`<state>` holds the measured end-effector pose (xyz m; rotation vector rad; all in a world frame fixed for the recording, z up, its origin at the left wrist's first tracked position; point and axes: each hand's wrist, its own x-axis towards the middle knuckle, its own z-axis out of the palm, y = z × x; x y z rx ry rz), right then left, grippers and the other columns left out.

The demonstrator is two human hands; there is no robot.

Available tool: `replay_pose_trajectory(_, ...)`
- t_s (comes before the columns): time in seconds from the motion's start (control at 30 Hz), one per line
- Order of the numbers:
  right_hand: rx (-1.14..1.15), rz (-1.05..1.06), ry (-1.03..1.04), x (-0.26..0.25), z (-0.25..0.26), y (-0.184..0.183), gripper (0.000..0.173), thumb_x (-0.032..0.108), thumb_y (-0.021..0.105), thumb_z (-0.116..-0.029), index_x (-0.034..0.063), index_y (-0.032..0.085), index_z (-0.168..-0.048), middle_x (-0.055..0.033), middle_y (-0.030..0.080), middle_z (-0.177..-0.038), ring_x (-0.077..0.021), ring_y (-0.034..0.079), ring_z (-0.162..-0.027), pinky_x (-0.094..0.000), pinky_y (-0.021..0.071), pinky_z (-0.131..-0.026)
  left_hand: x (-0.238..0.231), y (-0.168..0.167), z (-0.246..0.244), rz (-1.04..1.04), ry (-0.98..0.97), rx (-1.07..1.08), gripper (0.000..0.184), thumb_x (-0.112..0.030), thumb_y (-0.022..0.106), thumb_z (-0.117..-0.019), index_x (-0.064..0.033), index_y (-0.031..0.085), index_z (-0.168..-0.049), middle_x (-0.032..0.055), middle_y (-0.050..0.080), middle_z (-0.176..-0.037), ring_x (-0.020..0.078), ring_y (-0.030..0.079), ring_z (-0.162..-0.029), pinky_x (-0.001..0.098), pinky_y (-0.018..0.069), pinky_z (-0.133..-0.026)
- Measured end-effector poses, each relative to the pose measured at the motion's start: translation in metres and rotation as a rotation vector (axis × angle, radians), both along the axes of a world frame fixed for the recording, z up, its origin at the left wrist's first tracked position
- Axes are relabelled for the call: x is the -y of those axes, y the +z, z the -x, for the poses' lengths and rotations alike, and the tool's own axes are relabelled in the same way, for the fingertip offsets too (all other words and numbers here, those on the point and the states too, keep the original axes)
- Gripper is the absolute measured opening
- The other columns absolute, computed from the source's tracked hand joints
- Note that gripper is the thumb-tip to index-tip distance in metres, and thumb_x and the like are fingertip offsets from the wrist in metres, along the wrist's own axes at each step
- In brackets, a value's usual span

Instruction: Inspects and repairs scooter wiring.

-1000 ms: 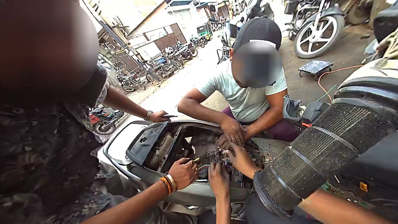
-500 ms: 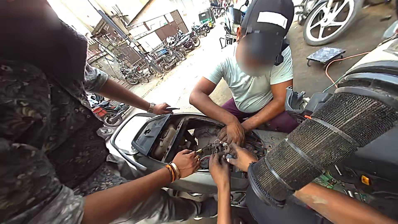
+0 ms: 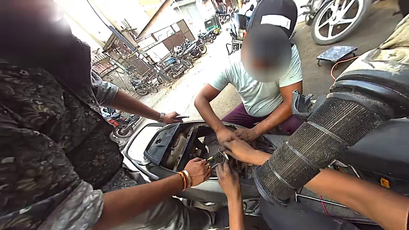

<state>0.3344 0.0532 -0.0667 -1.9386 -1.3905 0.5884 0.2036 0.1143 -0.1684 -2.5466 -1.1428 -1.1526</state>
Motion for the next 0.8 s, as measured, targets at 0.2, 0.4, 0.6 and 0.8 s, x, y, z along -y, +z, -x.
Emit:
replay_pose_trajectory(0.2,-0.005,-0.125,0.319,-0.01,-0.023,0.01,0.033,0.017,0.045,-0.1099,0.005,0.061,-0.136,-0.0185,0.07,-0.108,-0.0294,0.07,-0.086,-0.0448,0.0569,-0.082,-0.026,-0.007,0.006,-0.07,-0.102,0.053,0.019,-0.006,0.063,-0.092,-0.0039,0.075,-0.106,0.0166,0.07,-0.113,0.0359,0.065,-0.112,0.0501,0.0543,-0.097)
replay_pose_trajectory(0.4,-0.072,-0.26,0.17,-0.015,-0.013,-0.003,0.025,0.009,0.049,-0.1059,-0.0015,0.066,-0.122,-0.0205,0.069,-0.111,-0.0302,0.068,-0.099,-0.0447,0.0529,-0.093,-0.029,-0.01,-0.001,0.071,-0.091,0.13,0.019,-0.009,0.06,-0.0989,-0.0007,0.071,-0.111,0.0152,0.072,-0.104,0.0292,0.07,-0.101,0.0466,0.0567,-0.094)
replay_pose_trajectory(0.6,-0.324,-0.412,-0.24,-0.025,0.017,-0.052,0.025,0.015,0.06,-0.1018,0.0059,0.066,-0.124,-0.0107,0.072,-0.105,-0.0217,0.072,-0.084,-0.0426,0.0611,-0.082,-0.021,0.015,-0.002,0.245,-0.043,0.223,0.018,-0.013,0.061,-0.0989,-0.0021,0.07,-0.11,0.0131,0.07,-0.099,0.0287,0.068,-0.097,0.0479,0.0545,-0.092)
replay_pose_trajectory(0.8,-0.244,-0.41,-0.221,-0.039,0.032,-0.107,0.033,0.014,0.063,-0.097,0.0115,0.063,-0.13,-0.0089,0.066,-0.126,-0.0204,0.066,-0.113,-0.0392,0.0548,-0.1,-0.029,0.005,-0.001,0.292,-0.018,0.205,0.022,-0.017,0.062,-0.1002,-0.0036,0.067,-0.117,0.0142,0.069,-0.101,0.0298,0.067,-0.099,0.0504,0.0541,-0.092)
